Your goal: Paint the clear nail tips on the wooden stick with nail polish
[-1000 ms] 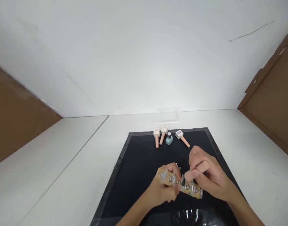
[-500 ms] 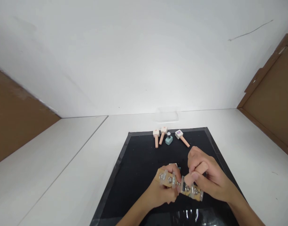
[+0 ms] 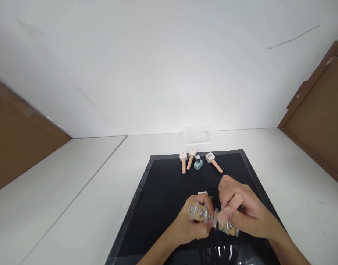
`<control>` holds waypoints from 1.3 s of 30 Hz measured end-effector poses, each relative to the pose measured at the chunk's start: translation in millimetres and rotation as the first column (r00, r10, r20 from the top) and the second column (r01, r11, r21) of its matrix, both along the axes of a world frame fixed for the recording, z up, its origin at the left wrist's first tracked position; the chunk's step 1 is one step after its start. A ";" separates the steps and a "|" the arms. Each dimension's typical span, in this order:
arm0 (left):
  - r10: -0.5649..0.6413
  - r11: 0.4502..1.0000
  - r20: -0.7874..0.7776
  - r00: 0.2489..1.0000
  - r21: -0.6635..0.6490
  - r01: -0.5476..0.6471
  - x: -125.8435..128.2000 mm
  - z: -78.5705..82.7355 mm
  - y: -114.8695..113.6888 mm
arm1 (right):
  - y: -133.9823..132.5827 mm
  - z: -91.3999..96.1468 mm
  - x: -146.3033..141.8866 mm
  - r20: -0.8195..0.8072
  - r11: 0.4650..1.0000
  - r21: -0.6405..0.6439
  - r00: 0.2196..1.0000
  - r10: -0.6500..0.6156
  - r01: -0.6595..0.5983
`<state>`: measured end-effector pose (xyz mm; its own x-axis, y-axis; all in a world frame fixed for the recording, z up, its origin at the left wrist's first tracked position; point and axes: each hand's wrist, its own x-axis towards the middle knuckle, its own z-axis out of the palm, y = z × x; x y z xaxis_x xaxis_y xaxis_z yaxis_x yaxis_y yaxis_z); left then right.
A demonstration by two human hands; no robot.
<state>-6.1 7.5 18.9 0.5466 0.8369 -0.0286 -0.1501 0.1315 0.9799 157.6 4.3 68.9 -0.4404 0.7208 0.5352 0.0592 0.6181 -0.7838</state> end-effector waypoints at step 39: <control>0.014 0.991 -0.169 0.985 0.136 0.009 -0.1 -5.9 -5.2 | -0.1 5.7 -0.9 0.106 0.957 0.151 0.958 -0.265 0.248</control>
<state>-6.2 2.3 13.0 0.5417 0.8406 -0.0063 0.0194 -0.0051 0.9998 156.7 4.2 74.6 -0.3193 0.7432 0.5879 0.3207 0.6686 -0.6709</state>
